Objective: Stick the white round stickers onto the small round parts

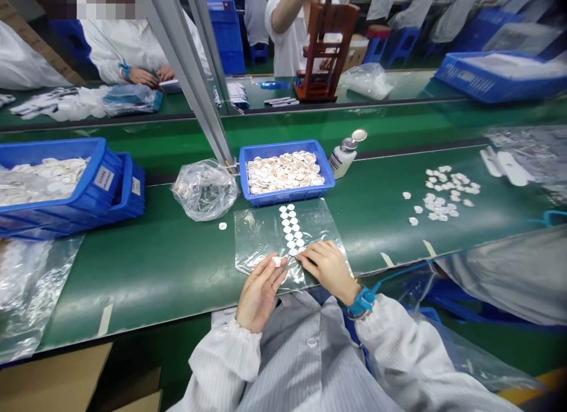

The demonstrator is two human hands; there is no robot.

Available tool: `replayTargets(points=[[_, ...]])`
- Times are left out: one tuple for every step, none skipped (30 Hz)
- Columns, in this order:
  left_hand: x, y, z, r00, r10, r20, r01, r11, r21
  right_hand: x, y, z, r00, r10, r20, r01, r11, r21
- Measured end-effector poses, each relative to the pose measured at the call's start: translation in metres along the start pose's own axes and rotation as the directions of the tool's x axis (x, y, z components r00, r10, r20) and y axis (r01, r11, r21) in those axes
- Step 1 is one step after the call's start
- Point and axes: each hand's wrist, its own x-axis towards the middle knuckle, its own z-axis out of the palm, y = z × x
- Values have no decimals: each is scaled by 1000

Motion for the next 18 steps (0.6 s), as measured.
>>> replayTargets(points=[[0,0,0,1000,-1,1,1,1000,-9,1,-1,-4,1000,15,-13,-15,1000,26],[0,1,1,1000,1,5,0,1000,-26,1,-5,-9,999,33,-26,-31,998,58],[1,2,2,1000,6,13,-6,999,-53,1,-10,-14,998,46,-30,-43,994,96],[1,4,5,1000,17,26,-15,996,-88,2,-16,-19,999,47,-23,-44,990,138],[1,6,9,999,31,45,-25,991,-129,3,-24,-24,999,32,-3,-31,983,180],[1,8,14,997,43,69,-31,984,-174,4,-32,-28,1000,3,24,-8,975,220],[1,11,20,994,49,95,-27,975,-220,6,-40,-31,998,-34,50,20,968,252],[1,13,26,992,44,121,-11,965,-262,9,-47,-33,995,-68,69,46,961,272],[0,16,32,989,30,142,13,955,-297,12,-53,-34,993,-90,78,64,957,282],[0,18,38,987,14,158,39,945,-326,15,-57,-35,992,-96,76,71,957,280],[-1,19,44,986,3,168,56,935,-349,18,-60,-35,994,-89,66,68,960,273],[-3,21,48,985,2,173,63,927,-369,20,-62,-34,996,-69,50,54,963,262],[-5,22,52,984,12,179,59,921,-386,22,-63,-35,999,-40,25,33,966,257],[-7,23,55,982,35,186,44,915,-401,23,-64,-35,1000,-9,-10,11,965,262],[-9,24,58,978,63,196,24,910,-414,23,-66,-37,999,18,-50,-3,962,275],[-12,25,60,973,94,210,5,905,-425,23,-67,-38,995,35,-89,-8,957,291],[-14,26,62,966,124,228,-13,902,-432,22,-69,-40,992,40,-121,-1,952,307],[-16,27,64,956,156,248,-33,898,-438,21,-71,-42,989,35,-146,13,948,317]])
